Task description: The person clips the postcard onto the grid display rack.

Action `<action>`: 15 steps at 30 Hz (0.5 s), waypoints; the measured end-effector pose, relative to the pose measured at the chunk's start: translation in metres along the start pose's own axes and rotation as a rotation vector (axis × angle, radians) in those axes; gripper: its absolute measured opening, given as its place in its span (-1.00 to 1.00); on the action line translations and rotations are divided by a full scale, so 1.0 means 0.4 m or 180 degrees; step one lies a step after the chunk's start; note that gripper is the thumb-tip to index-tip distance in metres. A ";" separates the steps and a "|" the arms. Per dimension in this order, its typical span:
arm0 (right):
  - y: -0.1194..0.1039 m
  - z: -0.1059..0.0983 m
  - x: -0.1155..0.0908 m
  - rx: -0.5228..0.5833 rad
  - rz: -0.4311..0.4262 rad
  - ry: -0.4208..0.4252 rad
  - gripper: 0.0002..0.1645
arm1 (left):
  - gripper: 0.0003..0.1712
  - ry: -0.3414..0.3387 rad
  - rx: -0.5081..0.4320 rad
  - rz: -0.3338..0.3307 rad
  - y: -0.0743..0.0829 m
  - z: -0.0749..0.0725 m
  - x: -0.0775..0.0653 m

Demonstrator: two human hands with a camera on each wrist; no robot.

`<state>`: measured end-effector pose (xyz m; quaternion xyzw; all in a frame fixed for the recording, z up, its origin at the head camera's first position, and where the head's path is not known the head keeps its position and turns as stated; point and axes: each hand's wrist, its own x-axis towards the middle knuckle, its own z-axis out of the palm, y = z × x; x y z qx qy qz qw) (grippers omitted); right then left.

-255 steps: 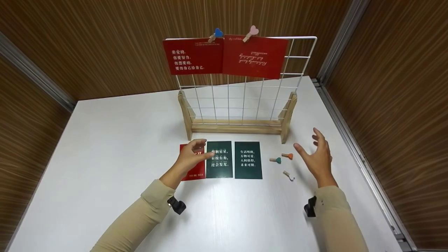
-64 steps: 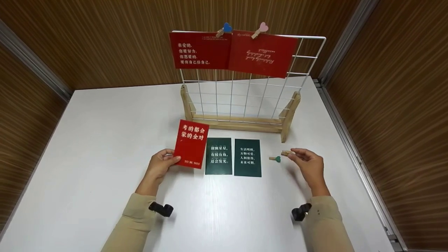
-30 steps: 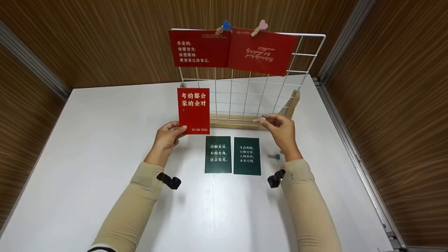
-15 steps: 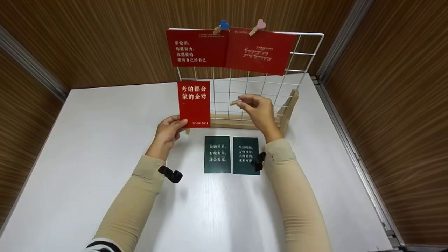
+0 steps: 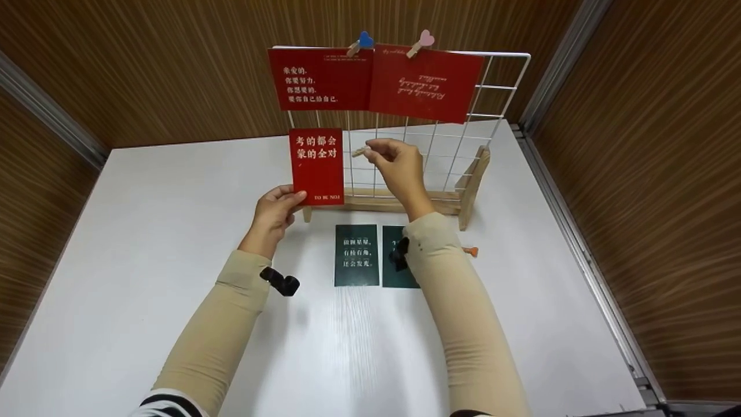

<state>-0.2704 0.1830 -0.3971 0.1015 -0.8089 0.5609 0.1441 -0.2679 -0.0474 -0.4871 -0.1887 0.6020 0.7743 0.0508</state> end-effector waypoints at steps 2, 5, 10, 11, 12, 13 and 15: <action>0.013 0.013 0.014 -0.0002 0.0004 0.0052 -0.75 | -0.78 0.0033 0.0005 0.0023 0.002 0.001 0.000; 0.035 0.032 0.037 -0.0019 -0.0003 0.0136 -0.73 | -0.78 0.0082 0.0036 0.0044 0.004 0.003 0.001; 0.020 0.062 0.056 -0.0082 0.0016 0.0227 -0.73 | -0.77 0.0144 0.0091 0.0014 0.005 0.004 0.004; 0.015 0.068 0.058 -0.0091 0.0029 0.0239 -0.73 | -0.77 0.0150 0.0104 0.0006 0.006 0.005 0.003; 0.011 0.074 0.060 -0.0107 0.0045 0.0249 -0.73 | -0.77 0.0159 0.0116 0.0005 0.006 0.006 0.003; 0.007 0.079 0.061 -0.0133 0.0051 0.0261 -0.74 | -0.77 0.0164 0.0127 0.0004 0.006 0.007 0.003; 0.000 0.089 0.063 -0.0192 0.0056 0.0279 -0.74 | -0.77 0.0173 0.0142 0.0012 0.007 0.008 0.001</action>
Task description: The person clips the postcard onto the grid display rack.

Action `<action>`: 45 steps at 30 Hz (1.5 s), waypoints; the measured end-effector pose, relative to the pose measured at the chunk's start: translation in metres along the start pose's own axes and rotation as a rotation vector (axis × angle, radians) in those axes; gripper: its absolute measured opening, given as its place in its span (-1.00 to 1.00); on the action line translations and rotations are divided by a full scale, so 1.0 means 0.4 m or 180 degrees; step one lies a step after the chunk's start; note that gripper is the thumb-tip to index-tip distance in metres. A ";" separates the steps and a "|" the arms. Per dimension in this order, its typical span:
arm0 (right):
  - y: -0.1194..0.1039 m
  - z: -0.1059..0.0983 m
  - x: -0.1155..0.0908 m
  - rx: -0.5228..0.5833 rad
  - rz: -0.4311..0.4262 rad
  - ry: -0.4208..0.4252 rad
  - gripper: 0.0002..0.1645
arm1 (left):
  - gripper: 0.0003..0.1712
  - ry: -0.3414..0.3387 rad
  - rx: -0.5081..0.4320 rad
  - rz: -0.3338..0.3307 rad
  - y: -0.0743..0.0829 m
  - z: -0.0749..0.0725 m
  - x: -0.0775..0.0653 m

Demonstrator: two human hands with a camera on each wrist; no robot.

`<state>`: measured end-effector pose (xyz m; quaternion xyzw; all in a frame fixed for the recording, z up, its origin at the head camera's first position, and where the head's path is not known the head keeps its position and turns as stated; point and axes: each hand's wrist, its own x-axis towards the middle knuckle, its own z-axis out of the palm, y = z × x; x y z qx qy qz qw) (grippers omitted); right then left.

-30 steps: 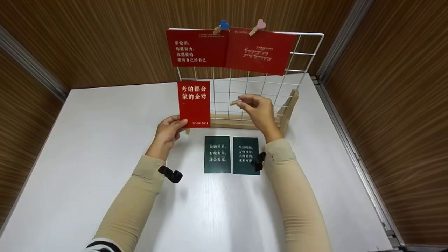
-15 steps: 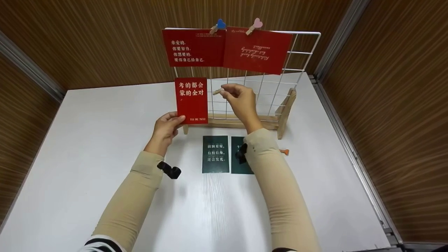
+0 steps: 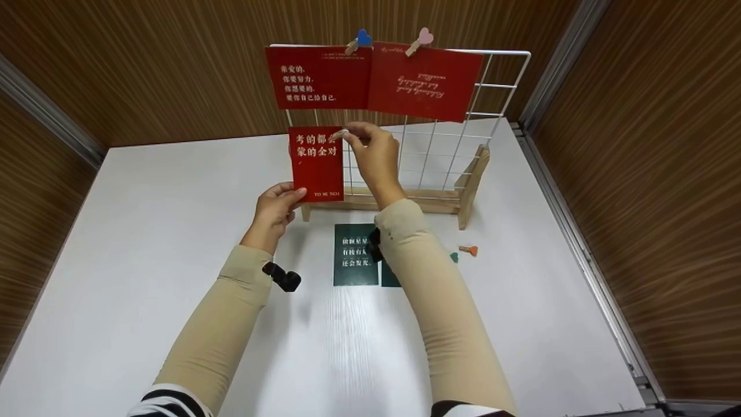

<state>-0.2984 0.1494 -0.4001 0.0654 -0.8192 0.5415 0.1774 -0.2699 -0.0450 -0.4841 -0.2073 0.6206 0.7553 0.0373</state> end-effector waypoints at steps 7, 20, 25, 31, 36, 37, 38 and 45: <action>-0.021 0.029 0.004 -0.0295 -0.0063 0.0036 -0.74 | -0.76 0.0035 -0.0026 0.0076 0.001 0.003 0.004; -0.029 0.061 0.018 -0.0352 0.0027 0.0089 -0.75 | -0.79 0.0130 0.0020 -0.0063 -0.011 0.007 0.024; -0.029 0.067 0.021 -0.0372 0.0069 0.0135 -0.74 | -0.77 0.0154 0.0092 -0.0023 -0.016 0.010 0.032; -0.024 0.076 0.025 -0.0436 0.0026 0.0153 -0.75 | -0.74 0.0156 0.0175 0.0071 -0.022 0.010 0.041; -0.026 0.082 0.027 -0.0538 -0.0042 0.0141 -0.77 | -0.77 0.0162 0.0211 0.0151 -0.023 0.010 0.046; -0.027 0.083 0.027 -0.0563 -0.0054 0.0143 -0.77 | -0.78 0.0163 0.0225 0.0170 -0.023 0.009 0.047; -0.028 0.083 0.026 -0.0579 -0.0061 0.0147 -0.77 | -0.78 0.0161 0.0222 0.0180 -0.023 0.009 0.047; -0.028 0.089 0.032 -0.0741 -0.0074 0.0140 -0.75 | -0.77 0.0175 0.0251 0.0188 -0.024 0.010 0.053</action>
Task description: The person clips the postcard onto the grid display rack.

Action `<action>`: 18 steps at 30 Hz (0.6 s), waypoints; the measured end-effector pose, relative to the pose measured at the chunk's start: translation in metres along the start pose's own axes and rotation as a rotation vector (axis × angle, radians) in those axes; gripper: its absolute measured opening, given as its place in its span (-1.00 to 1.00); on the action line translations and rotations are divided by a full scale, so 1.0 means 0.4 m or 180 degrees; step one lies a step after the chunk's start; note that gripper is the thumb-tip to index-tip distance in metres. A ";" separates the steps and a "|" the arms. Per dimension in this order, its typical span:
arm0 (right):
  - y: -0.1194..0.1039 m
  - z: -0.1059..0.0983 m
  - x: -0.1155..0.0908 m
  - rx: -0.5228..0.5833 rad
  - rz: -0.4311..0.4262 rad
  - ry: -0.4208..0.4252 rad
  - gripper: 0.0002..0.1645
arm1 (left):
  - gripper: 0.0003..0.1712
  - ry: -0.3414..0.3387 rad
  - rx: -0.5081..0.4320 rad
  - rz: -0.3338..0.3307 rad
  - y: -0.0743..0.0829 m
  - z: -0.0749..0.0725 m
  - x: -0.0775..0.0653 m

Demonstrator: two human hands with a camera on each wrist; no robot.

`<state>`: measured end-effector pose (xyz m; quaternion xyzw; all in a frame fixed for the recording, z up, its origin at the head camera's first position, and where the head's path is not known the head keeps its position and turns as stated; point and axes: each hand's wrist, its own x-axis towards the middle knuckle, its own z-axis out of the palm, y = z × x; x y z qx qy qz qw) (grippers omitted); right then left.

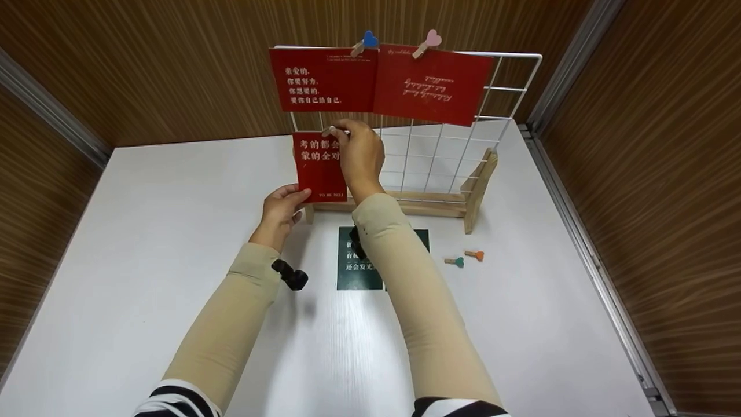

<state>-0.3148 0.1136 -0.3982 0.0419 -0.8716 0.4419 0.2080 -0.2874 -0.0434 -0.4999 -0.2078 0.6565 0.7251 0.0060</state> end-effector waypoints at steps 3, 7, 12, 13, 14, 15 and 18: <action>-0.002 0.000 0.002 -0.0081 0.0032 -0.0019 -0.75 | -0.77 0.0008 0.0006 -0.0021 0.000 0.000 0.003; -0.005 -0.002 0.005 -0.0133 0.0063 -0.0071 -0.74 | -0.78 0.0014 -0.0010 -0.0033 0.002 0.004 0.005; -0.011 -0.003 0.008 -0.0117 0.0141 -0.0142 -0.74 | -0.80 0.0003 -0.0066 -0.0065 0.002 0.006 0.006; -0.012 -0.003 0.008 -0.0117 0.0157 -0.0156 -0.74 | -0.81 0.0000 -0.0076 -0.0071 0.002 0.006 0.006; -0.013 -0.003 0.008 -0.0129 0.0164 -0.0169 -0.73 | -0.81 -0.0003 -0.0092 -0.0081 0.002 0.005 0.006; -0.013 -0.002 0.008 -0.0134 0.0164 -0.0177 -0.73 | -0.81 -0.0008 -0.0107 -0.0090 0.002 0.005 0.005; -0.013 -0.002 0.010 -0.0180 0.0134 -0.0216 -0.74 | -0.82 -0.0034 -0.0159 -0.0102 0.003 0.004 0.002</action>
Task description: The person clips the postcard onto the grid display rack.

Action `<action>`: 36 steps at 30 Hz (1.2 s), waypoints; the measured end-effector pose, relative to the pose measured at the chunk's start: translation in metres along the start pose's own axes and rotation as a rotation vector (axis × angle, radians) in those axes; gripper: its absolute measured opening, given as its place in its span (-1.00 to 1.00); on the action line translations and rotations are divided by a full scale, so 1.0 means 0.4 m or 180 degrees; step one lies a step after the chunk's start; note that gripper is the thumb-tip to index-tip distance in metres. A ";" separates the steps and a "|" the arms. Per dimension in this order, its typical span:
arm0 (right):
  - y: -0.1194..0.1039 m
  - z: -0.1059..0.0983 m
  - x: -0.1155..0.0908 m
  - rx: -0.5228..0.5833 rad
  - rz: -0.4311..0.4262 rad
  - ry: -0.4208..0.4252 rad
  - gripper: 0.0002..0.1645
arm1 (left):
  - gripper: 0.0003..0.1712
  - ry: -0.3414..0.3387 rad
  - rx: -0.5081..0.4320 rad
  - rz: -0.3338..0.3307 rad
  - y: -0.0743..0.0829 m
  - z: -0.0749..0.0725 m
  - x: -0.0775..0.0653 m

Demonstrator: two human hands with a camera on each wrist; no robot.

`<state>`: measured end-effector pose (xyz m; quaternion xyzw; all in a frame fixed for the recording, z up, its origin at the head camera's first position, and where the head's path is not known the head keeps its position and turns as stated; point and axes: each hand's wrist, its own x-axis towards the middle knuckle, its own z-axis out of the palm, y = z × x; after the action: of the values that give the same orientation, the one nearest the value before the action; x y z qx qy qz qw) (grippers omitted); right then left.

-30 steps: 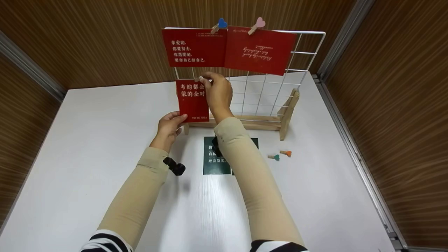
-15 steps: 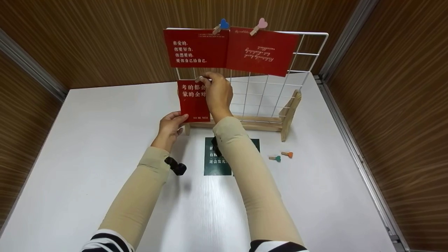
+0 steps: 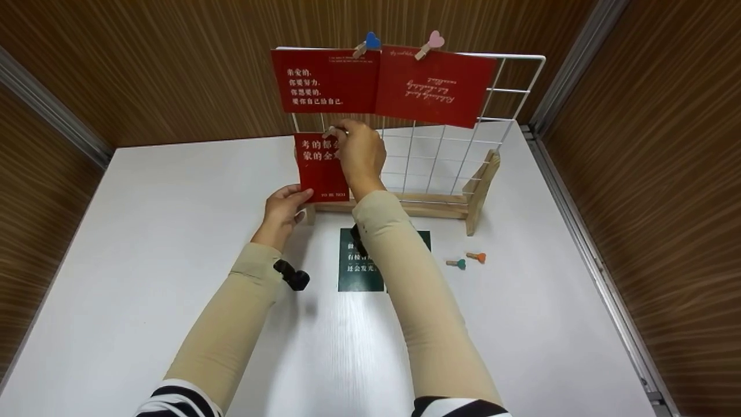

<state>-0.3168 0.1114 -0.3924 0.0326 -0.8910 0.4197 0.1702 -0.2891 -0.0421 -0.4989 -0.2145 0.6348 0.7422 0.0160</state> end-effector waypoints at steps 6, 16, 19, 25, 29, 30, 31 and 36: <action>-0.001 -0.001 0.003 -0.0088 0.0020 -0.0089 -0.72 | -0.84 -0.0018 -0.0144 0.0004 0.003 -0.001 -0.004; -0.002 0.004 0.004 0.0150 0.0020 -0.0117 -0.71 | -0.85 -0.0004 -0.0153 0.0022 0.005 -0.001 0.001; 0.003 0.008 0.004 0.0186 -0.0029 -0.0081 -0.71 | -0.85 0.0005 -0.0105 -0.0002 0.006 -0.001 0.001; 0.012 0.018 -0.001 0.0170 -0.0098 0.0004 -0.70 | -0.82 0.0008 -0.0123 -0.0061 0.006 -0.003 0.000; 0.019 0.026 -0.009 0.0353 -0.0170 0.0034 -0.66 | -0.79 -0.0034 -0.0114 -0.0080 0.007 -0.004 -0.004; 0.020 0.027 -0.011 0.0454 -0.0176 0.0031 -0.64 | -0.78 -0.0044 -0.0098 -0.0076 0.007 -0.005 -0.004; 0.022 0.029 -0.013 0.0546 -0.0167 0.0028 -0.62 | -0.77 -0.0048 -0.0077 -0.0066 0.007 -0.005 -0.005; 0.026 0.037 -0.022 0.0896 -0.0117 0.0012 -0.51 | -0.71 -0.0055 -0.0047 -0.0078 0.009 -0.008 -0.007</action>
<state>-0.3147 0.1062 -0.4117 0.0716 -0.8222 0.5374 0.1733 -0.2867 -0.0452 -0.4949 -0.2160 0.6264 0.7484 0.0290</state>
